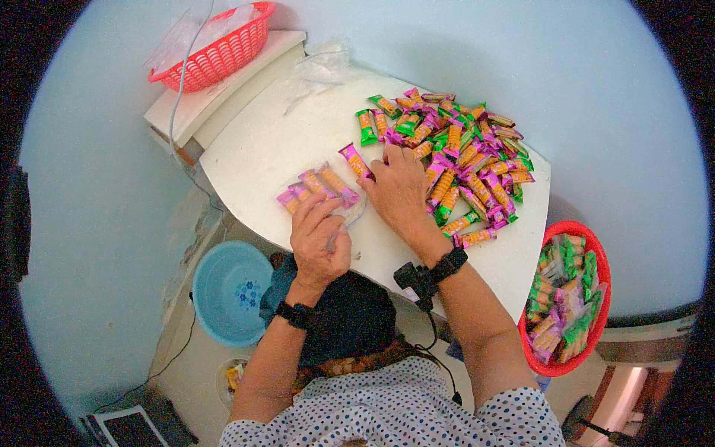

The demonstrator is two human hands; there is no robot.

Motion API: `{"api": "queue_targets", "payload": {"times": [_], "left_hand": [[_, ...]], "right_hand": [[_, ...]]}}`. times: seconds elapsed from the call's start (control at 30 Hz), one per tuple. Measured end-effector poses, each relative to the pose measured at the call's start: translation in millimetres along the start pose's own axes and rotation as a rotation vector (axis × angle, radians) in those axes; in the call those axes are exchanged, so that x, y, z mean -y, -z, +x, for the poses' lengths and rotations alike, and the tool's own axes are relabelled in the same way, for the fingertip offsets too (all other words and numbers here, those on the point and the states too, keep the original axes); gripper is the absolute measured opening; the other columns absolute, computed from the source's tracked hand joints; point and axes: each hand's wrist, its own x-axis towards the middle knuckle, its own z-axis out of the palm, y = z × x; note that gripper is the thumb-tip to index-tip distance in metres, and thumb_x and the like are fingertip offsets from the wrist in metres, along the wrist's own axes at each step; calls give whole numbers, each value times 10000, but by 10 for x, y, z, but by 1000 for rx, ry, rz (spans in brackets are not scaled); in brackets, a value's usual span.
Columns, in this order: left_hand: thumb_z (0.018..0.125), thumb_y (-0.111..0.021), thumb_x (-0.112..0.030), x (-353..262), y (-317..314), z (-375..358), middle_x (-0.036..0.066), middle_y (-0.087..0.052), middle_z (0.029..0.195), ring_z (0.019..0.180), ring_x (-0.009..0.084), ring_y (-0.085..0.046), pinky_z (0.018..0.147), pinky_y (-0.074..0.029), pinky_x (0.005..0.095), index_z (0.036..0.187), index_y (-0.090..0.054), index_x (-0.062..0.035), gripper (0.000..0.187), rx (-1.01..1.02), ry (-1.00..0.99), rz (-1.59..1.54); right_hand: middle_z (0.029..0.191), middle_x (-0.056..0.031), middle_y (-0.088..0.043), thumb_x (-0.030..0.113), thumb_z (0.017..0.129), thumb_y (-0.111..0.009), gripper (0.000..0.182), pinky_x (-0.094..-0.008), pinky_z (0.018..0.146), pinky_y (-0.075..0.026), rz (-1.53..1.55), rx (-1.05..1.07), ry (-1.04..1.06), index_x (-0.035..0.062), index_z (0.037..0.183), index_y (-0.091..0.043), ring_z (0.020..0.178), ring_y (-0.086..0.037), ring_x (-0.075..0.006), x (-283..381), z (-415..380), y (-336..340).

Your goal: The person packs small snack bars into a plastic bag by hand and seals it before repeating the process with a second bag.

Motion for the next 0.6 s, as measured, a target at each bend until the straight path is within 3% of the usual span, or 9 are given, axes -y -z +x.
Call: {"api": "queue_targets", "payload": {"times": [0.17, 0.37, 0.47, 0.6], "left_hand": [[646, -618, -17, 2, 13, -2, 153, -664, 1077, 1121, 386, -570, 973, -442, 477, 845, -656, -6, 203, 17, -1, 8], [650, -637, -34, -44, 38, 26, 155, -626, 1193, 1178, 392, -539, 1000, -426, 471, 963, -652, -11, 314, -4, -21, 80], [659, -687, -57, -218, 139, 21, 148, -619, 1154, 1135, 386, -543, 968, -431, 482, 1007, -648, -15, 353, -50, 44, 239], [689, -727, -48, -360, 242, -82, 156, -615, 979, 930, 365, -586, 851, -479, 466, 1052, -637, -37, 374, -17, 232, 306]], "right_hand": [[944, -104, -564, 199, 716, -774, 182, -430, 793, -463, 4, 10, -16, 44, 787, -711, 949, -547, -288, -28, -17, -41], [885, -115, -626, 152, 738, -747, 151, -413, 734, -504, 250, -185, -128, 36, 830, -716, 845, -621, -290, -94, -36, -63], [813, -111, -664, 175, 762, -755, 168, -378, 648, -517, 392, -176, -312, 27, 817, -698, 706, -647, -251, -103, -47, 63], [710, -103, -680, 212, 776, -767, 211, -344, 582, -506, 451, 12, -370, 17, 805, -691, 592, -637, -208, -127, -29, 402]]}}
